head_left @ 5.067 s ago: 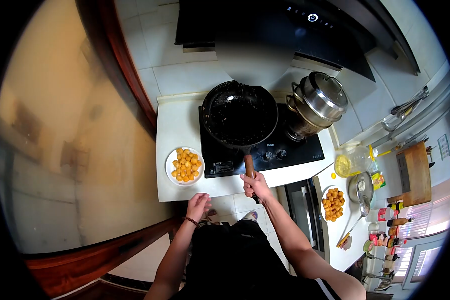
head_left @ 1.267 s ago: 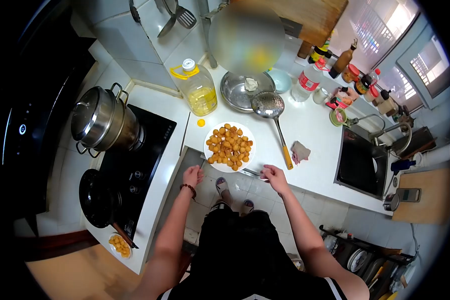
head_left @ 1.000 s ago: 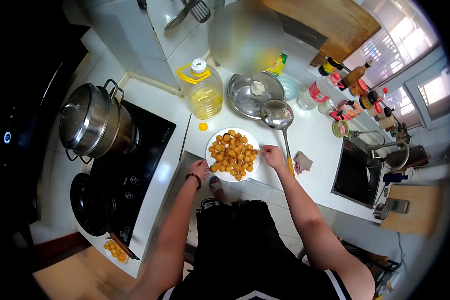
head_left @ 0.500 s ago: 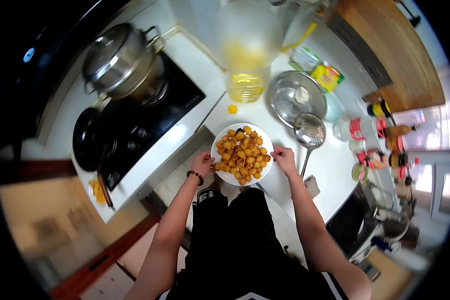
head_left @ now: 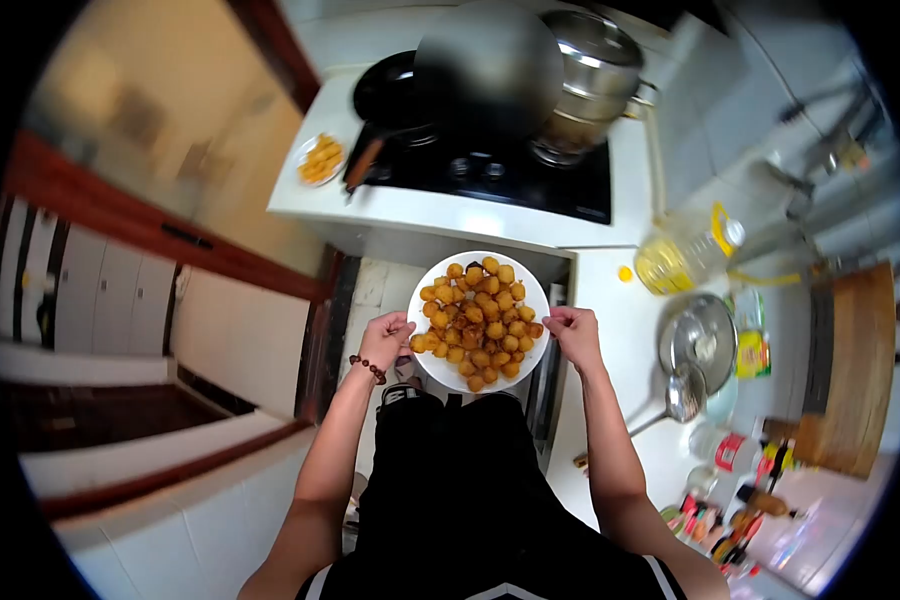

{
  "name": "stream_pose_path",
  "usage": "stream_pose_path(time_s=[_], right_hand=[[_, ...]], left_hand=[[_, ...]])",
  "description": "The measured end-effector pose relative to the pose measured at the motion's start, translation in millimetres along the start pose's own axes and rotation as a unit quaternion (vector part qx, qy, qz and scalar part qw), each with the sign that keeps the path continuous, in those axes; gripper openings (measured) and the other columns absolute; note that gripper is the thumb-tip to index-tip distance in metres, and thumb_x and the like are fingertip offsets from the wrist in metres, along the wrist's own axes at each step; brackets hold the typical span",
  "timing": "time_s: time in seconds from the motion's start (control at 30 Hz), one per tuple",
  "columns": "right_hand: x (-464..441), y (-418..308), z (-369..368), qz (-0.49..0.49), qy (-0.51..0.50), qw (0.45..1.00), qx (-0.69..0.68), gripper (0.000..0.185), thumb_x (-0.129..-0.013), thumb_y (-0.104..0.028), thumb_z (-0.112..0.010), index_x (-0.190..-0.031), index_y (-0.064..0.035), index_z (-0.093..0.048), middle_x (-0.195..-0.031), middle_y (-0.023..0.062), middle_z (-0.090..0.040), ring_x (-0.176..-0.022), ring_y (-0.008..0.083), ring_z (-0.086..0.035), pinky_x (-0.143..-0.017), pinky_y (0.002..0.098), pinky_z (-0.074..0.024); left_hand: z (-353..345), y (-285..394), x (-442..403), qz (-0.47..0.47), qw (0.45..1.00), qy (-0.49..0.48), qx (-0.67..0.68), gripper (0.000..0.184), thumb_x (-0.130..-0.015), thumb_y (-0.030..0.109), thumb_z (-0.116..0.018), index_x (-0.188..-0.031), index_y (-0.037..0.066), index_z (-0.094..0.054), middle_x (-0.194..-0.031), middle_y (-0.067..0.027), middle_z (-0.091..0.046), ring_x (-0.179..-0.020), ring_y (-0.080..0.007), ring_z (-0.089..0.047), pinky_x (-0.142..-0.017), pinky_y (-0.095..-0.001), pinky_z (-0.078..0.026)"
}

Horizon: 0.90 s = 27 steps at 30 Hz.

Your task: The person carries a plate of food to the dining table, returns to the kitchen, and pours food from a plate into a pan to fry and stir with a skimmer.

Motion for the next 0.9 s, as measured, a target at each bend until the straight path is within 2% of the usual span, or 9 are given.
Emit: stream_pose_path(time_s=[0.1,0.23,0.37,0.43,0.5,0.53,0.67,0.77,0.9], right_hand=[[-20,-31,-74,0.042,-0.094,0.994,0.038,0.013,-0.086,0.000,-0.070,-0.098,0.0055,-0.075,-0.073,0.0039,-0.070,-0.062,0.0082,-0.060,-0.058,0.0251,-0.0486],[-30,-81,-194,0.084,-0.175,0.970,0.146,0.013,-0.086,0.000,-0.070,-0.097,0.0049,-0.075,-0.071,0.0029,-0.068,-0.062,0.0078,-0.058,-0.058,0.0251,-0.0479],[-26,-121,-327,0.112,-0.249,0.949,0.160,0.013,-0.086,0.000,-0.070,-0.097,0.0048,-0.076,-0.071,0.0029,-0.068,-0.062,0.0079,-0.058,-0.059,0.0253,-0.0481],[-63,-134,-409,0.096,-0.270,0.948,0.141,0.017,-0.083,-0.005,-0.074,-0.098,0.0009,-0.077,-0.069,0.0042,-0.070,-0.061,0.0077,-0.061,-0.057,0.0263,-0.0488],[-63,-152,-474,0.130,-0.301,0.932,0.156,0.016,-0.083,-0.004,-0.074,-0.098,0.0011,-0.077,-0.069,0.0044,-0.070,-0.061,0.0075,-0.061,-0.057,0.0262,-0.0489],[-59,-161,-507,0.128,-0.319,0.930,0.131,0.015,-0.083,-0.003,-0.074,-0.097,0.0011,-0.077,-0.069,0.0041,-0.070,-0.061,0.0072,-0.061,-0.057,0.0262,-0.0490],[-66,-189,-628,0.104,-0.370,0.910,0.155,0.014,-0.086,0.001,-0.071,-0.099,0.0039,-0.076,-0.074,0.0023,-0.069,-0.064,0.0071,-0.057,-0.059,0.0243,-0.0477],[-56,-199,-700,0.120,-0.419,0.892,0.119,0.014,-0.083,-0.003,-0.073,-0.096,0.0011,-0.077,-0.070,0.0047,-0.071,-0.061,0.0073,-0.061,-0.058,0.0261,-0.0497],[-54,-227,-796,0.154,-0.466,0.860,0.143,0.013,-0.085,-0.002,-0.072,-0.097,0.0017,-0.076,-0.076,0.0064,-0.074,-0.063,0.0076,-0.063,-0.059,0.0261,-0.0517]], left_hand=[[62,-16,41,-0.012,0.994,0.051,0.095,0.017,-0.098,0.008,-0.062,-0.114,0.005,-0.067,-0.091,0.0015,-0.069,-0.082,-0.0067,-0.066,-0.073,-0.0286,-0.062],[155,-68,75,-0.029,0.974,0.150,0.165,0.018,-0.099,0.006,-0.059,-0.115,0.000,-0.065,-0.099,-0.0057,-0.070,-0.088,-0.0152,-0.069,-0.073,-0.0329,-0.063],[255,-103,124,-0.050,0.951,0.237,0.192,0.018,-0.097,0.006,-0.062,-0.114,0.001,-0.066,-0.101,-0.0060,-0.070,-0.088,-0.0145,-0.069,-0.072,-0.0340,-0.064],[328,-107,101,-0.037,0.940,0.262,0.213,0.018,-0.096,0.006,-0.063,-0.113,0.001,-0.067,-0.098,-0.0058,-0.071,-0.087,-0.0135,-0.069,-0.071,-0.0334,-0.064],[385,-117,116,-0.083,0.941,0.320,0.065,0.019,-0.096,0.005,-0.063,-0.113,0.001,-0.067,-0.095,-0.0053,-0.071,-0.086,-0.0129,-0.069,-0.071,-0.0323,-0.064],[405,-100,134,-0.035,0.929,0.338,0.147,0.018,-0.096,0.005,-0.063,-0.113,0.001,-0.068,-0.092,-0.0048,-0.071,-0.084,-0.0121,-0.068,-0.069,-0.0313,-0.063],[497,-120,140,-0.013,0.906,0.356,0.230,0.018,-0.097,0.009,-0.062,-0.113,0.004,-0.068,-0.096,-0.0016,-0.068,-0.082,-0.0102,-0.066,-0.069,-0.0313,-0.063],[546,-128,171,0.006,0.886,0.397,0.240,0.018,-0.098,0.009,-0.062,-0.114,0.004,-0.068,-0.095,-0.0018,-0.067,-0.083,-0.0103,-0.066,-0.070,-0.0315,-0.064],[605,-134,186,0.016,0.852,0.435,0.290,0.018,-0.097,0.010,-0.063,-0.113,0.004,-0.068,-0.093,-0.0026,-0.068,-0.078,-0.0107,-0.067,-0.067,-0.0303,-0.063]])
Point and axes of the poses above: each hand's wrist, its own x-axis away from the middle knuckle, its own z-axis out of the back of the hand, y = z × x, the point moved 6 cm from there along -x, towards the middle knuckle
